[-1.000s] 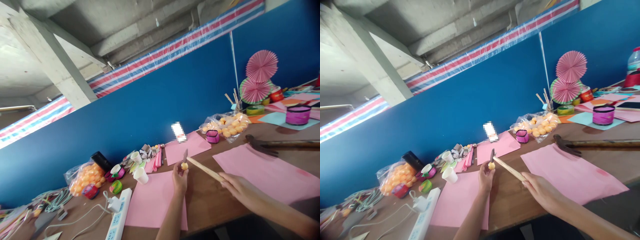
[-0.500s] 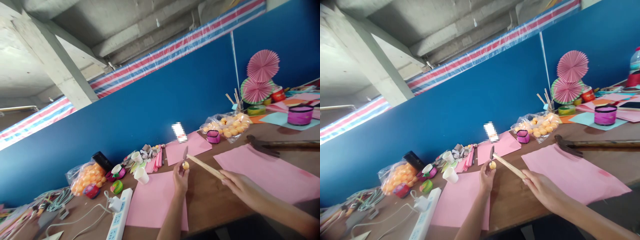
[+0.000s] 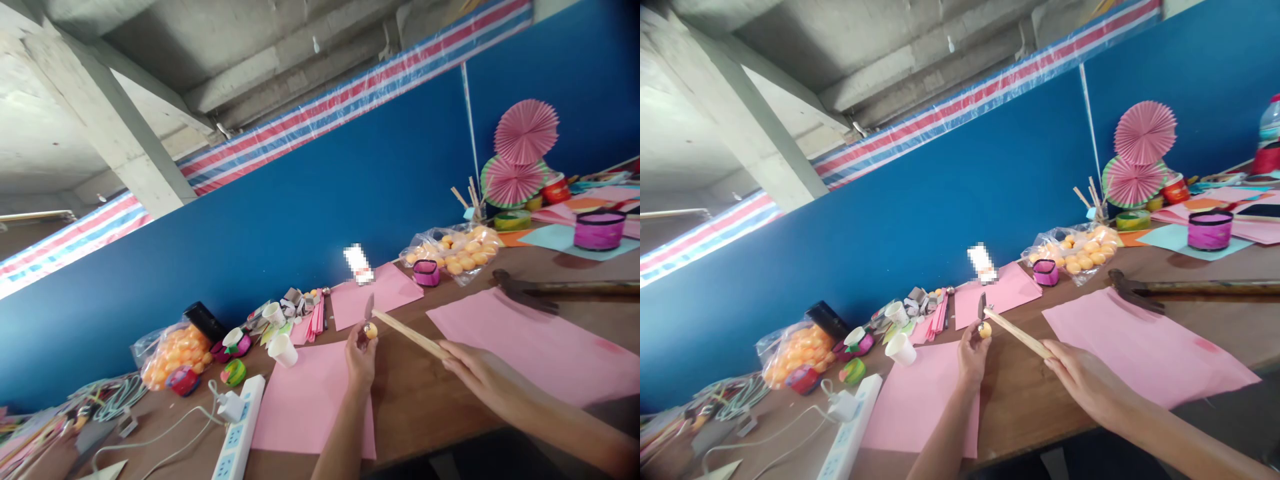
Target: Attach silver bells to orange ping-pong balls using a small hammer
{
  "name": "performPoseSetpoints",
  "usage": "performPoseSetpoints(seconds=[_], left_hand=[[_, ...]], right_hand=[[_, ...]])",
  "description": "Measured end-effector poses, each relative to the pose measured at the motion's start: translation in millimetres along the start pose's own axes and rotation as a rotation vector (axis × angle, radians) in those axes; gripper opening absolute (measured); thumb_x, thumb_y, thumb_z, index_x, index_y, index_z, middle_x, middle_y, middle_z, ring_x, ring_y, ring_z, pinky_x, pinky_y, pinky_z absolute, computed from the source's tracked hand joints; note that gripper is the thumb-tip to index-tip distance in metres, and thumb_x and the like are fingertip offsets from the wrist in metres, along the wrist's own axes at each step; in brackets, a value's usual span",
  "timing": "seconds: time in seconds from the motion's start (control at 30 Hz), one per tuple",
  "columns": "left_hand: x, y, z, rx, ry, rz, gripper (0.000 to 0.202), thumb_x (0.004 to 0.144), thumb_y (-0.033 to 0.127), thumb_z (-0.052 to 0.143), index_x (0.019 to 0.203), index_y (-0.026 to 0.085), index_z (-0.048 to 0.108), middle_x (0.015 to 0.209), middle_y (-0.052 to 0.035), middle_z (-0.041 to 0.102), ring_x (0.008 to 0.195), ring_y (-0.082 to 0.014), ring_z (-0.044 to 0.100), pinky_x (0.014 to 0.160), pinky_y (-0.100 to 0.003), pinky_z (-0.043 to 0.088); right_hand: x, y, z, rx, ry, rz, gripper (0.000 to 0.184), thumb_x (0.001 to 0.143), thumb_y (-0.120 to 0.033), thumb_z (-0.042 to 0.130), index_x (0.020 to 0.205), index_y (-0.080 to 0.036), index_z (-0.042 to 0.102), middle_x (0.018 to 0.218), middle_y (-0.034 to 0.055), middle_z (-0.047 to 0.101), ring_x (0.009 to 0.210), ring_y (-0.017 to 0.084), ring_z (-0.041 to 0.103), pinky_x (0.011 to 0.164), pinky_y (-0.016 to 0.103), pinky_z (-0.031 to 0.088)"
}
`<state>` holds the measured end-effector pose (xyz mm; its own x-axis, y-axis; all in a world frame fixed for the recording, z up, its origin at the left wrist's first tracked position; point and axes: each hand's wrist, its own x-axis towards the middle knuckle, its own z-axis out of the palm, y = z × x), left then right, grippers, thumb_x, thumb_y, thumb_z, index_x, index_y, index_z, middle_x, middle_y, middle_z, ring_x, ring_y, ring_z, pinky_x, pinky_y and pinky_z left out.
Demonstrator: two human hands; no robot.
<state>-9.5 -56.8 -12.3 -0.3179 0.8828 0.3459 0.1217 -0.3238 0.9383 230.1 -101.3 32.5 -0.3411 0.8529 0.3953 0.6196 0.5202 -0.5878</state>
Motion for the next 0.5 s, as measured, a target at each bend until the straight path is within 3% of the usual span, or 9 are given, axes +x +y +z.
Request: performPoseSetpoints(seconds=[0.5], left_hand=[[0.8, -4.4, -0.5, 0.089, 0.045, 0.057, 0.044, 0.066, 0.023, 0.066, 0.108, 0.013, 0.058, 0.104, -0.0138, 0.061, 0.088, -0.0210, 0.062, 0.079, -0.033, 0.050]], right_hand=[[0.3, -5.9, -4.4, -0.028, -0.034, -0.046, 0.025, 0.087, -0.030, 0.036, 0.097, -0.024, 0.058, 0.092, 0.0042, 0.070, 0.078, 0.021, 0.066, 0.059, 0.027, 0.051]])
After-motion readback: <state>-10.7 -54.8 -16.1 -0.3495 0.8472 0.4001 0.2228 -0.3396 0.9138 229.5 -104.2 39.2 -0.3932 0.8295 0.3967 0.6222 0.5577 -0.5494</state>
